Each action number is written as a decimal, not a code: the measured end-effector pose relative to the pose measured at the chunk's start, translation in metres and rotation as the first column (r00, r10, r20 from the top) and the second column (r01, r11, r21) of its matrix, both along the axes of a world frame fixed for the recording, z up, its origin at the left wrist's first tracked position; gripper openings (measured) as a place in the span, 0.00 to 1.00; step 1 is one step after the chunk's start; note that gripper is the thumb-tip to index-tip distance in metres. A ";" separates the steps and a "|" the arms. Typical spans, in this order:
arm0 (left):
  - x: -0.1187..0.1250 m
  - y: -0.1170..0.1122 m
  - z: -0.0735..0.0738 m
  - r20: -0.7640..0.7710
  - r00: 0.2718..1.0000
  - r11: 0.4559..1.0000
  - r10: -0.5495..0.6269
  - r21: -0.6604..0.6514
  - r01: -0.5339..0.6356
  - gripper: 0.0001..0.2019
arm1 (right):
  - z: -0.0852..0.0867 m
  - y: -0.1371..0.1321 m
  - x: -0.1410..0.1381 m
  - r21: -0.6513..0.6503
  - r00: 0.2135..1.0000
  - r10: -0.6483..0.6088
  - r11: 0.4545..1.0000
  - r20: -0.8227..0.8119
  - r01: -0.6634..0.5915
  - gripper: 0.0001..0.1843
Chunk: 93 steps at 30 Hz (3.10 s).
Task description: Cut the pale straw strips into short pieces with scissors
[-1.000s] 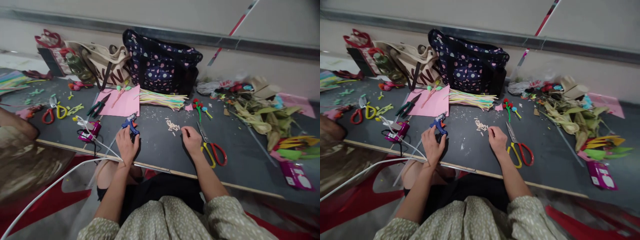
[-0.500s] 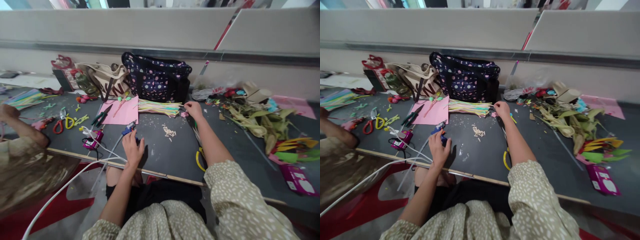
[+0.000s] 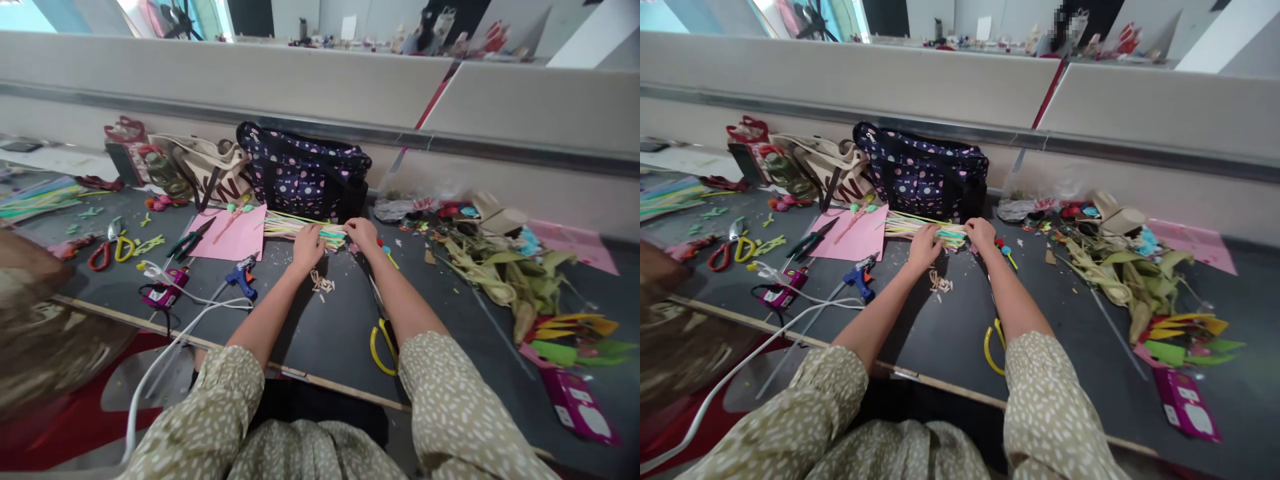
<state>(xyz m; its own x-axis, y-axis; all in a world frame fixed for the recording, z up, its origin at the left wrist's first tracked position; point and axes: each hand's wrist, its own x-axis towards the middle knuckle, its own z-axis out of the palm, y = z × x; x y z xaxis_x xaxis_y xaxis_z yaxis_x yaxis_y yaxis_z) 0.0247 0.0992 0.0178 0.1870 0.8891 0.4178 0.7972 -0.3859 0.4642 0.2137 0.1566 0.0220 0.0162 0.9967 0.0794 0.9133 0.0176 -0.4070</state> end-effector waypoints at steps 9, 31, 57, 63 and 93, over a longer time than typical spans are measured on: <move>-0.018 0.050 -0.010 -0.142 0.988 0.973 -0.067 -0.228 0.033 0.16 | 0.008 0.003 0.008 -0.016 0.996 0.068 0.998 0.062 -0.067 0.13; -0.015 0.025 0.006 0.185 0.981 0.981 0.061 -0.192 -0.025 0.17 | 0.180 -0.166 0.183 0.557 0.944 -0.329 0.790 0.031 0.257 0.38; -0.049 -0.220 0.042 0.803 0.596 0.655 0.023 -0.462 0.598 0.16 | 0.078 -0.275 -0.048 0.143 0.815 0.350 0.936 -0.461 -0.321 0.11; -0.044 -0.228 0.030 0.802 0.595 0.612 0.046 -0.494 0.618 0.16 | 0.045 -0.288 -0.058 0.020 0.607 0.113 0.987 -0.786 -0.158 0.14; -0.044 -0.212 0.015 0.650 0.759 0.769 -0.018 -0.477 0.426 0.11 | 0.015 -0.261 -0.045 -0.137 0.416 -0.097 0.988 -0.904 -0.067 0.19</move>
